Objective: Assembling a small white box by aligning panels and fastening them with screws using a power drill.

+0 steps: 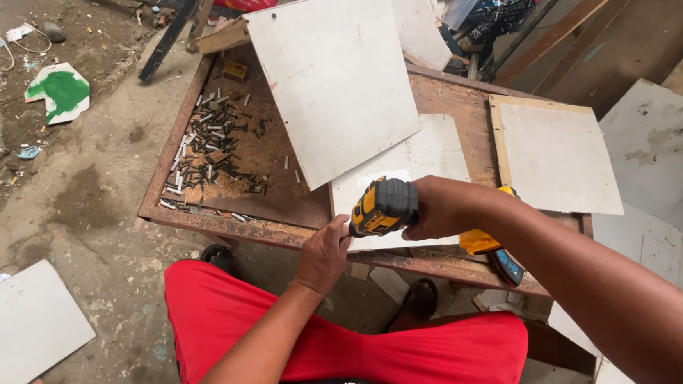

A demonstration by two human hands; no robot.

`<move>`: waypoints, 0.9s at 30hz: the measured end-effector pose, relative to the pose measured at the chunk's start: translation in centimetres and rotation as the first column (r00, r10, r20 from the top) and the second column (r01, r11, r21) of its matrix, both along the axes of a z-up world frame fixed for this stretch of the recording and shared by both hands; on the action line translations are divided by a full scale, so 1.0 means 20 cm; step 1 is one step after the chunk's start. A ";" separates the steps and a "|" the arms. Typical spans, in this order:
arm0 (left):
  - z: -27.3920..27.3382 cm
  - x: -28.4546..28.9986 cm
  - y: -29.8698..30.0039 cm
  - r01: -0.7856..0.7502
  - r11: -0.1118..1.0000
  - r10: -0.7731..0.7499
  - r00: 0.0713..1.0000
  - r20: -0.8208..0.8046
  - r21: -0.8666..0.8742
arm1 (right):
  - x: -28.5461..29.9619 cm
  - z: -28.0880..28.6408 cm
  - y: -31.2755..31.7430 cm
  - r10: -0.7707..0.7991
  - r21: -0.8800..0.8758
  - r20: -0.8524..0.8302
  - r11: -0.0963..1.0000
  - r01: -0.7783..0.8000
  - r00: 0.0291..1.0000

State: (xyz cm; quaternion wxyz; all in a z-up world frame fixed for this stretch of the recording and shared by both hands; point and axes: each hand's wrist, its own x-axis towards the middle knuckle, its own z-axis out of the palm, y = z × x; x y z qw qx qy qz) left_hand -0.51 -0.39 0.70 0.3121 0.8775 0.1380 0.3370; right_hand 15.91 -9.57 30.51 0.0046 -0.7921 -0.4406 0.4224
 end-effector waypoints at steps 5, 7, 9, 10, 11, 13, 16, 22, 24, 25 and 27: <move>0.01 -0.05 -0.01 0.055 0.953 -0.081 0.994 -0.075 -0.297 | -0.01 -0.04 0.04 -0.028 -0.048 0.009 0.998 0.029 1.000; 0.03 -0.06 -0.02 0.065 0.919 -0.103 0.992 -0.077 -0.388 | -0.02 -0.03 0.05 -0.015 -0.065 0.018 0.998 0.016 1.000; 0.04 -0.05 -0.04 0.026 0.883 -0.048 0.998 -0.034 -0.468 | -0.04 -0.01 0.04 0.052 -0.045 0.057 0.998 -0.049 0.997; 0.05 -0.05 -0.05 0.027 0.883 -0.048 0.998 -0.034 -0.468 | -0.05 0.00 0.05 0.052 -0.045 0.057 0.998 -0.049 0.997; 0.06 -0.05 -0.06 0.016 0.892 -0.039 0.998 -0.042 -0.451 | -0.06 0.01 0.05 0.053 -0.047 0.062 0.998 -0.050 0.997; 0.05 -0.06 -0.07 0.006 0.901 -0.034 0.998 -0.056 -0.433 | -0.07 0.01 0.04 0.050 -0.049 0.060 0.998 -0.048 0.997; 0.02 -0.05 -0.06 0.003 0.885 -0.049 0.995 -0.087 -0.466 | -0.06 -0.01 0.04 0.059 -0.036 0.075 0.998 -0.057 0.995; 0.06 -0.05 -0.06 -0.007 0.855 -0.059 0.992 -0.112 -0.518 | -0.09 0.03 0.04 0.048 -0.035 0.077 0.998 -0.046 0.996; 0.08 -0.06 -0.05 -0.019 0.860 -0.066 0.987 -0.149 -0.510 | -0.09 0.04 0.05 0.046 -0.052 0.095 0.998 -0.041 0.994; 0.07 -0.05 -0.05 -0.021 0.860 -0.065 0.987 -0.149 -0.510 | -0.09 0.04 0.05 0.048 -0.052 0.095 0.998 -0.043 0.994; 0.04 -0.05 -0.05 -0.022 0.873 -0.050 0.990 -0.135 -0.486 | -0.09 0.04 0.06 0.054 -0.049 0.105 0.998 -0.049 0.993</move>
